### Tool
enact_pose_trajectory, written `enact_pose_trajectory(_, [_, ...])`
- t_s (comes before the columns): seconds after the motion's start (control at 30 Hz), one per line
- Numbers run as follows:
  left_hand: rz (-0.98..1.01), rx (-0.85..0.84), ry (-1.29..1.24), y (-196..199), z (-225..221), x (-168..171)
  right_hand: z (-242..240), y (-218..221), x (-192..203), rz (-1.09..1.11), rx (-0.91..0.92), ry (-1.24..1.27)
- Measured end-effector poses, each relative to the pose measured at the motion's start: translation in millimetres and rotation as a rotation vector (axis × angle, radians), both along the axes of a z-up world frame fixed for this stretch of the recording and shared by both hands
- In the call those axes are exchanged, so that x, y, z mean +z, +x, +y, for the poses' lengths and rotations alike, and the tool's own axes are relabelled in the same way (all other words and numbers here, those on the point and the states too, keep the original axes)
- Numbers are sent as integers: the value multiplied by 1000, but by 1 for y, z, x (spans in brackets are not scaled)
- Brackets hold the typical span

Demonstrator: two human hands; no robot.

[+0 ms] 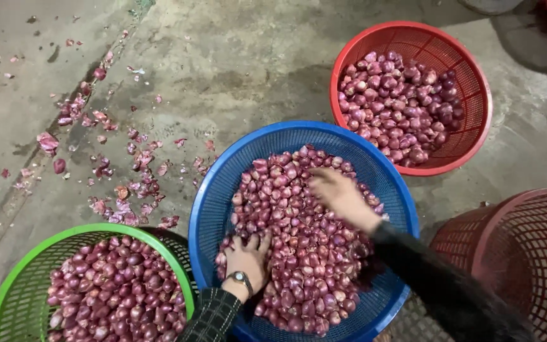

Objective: Sorting and inspecting shallots by hand in a plastic basket

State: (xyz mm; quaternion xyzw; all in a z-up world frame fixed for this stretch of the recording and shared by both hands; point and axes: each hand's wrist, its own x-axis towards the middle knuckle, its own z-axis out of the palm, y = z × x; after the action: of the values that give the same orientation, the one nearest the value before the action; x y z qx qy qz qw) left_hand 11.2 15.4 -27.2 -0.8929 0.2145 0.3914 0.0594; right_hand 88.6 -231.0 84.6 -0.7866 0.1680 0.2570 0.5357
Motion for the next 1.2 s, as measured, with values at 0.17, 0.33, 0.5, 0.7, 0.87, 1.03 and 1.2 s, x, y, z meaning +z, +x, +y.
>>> enact_pose_trajectory(0.17, [-207,-4,-213,-29,14,-26,55,-1,-95,-516,809,-838])
enact_pose_trajectory(0.33, [-259,3,-404,-35,22,-19,81,-70,-102,-323,1090,-905])
enact_pose_trajectory(0.5, [-267,-11,-603,-39,28,-41,74,-117,-139,-657,894,-528])
enact_pose_trajectory(0.7, [-163,625,-839,-29,29,-29,59,-145,-145,-421,863,-393])
enact_pose_trajectory(0.87, [67,975,-954,-18,39,-19,52,-147,-125,-324,871,-407])
enact_pose_trajectory(1.03, [179,1130,-925,-12,40,-10,32,-91,-130,-501,700,-207])
enact_pose_trajectory(1.2, [422,1459,-928,-7,40,-14,-8,-1,-192,-691,679,-988])
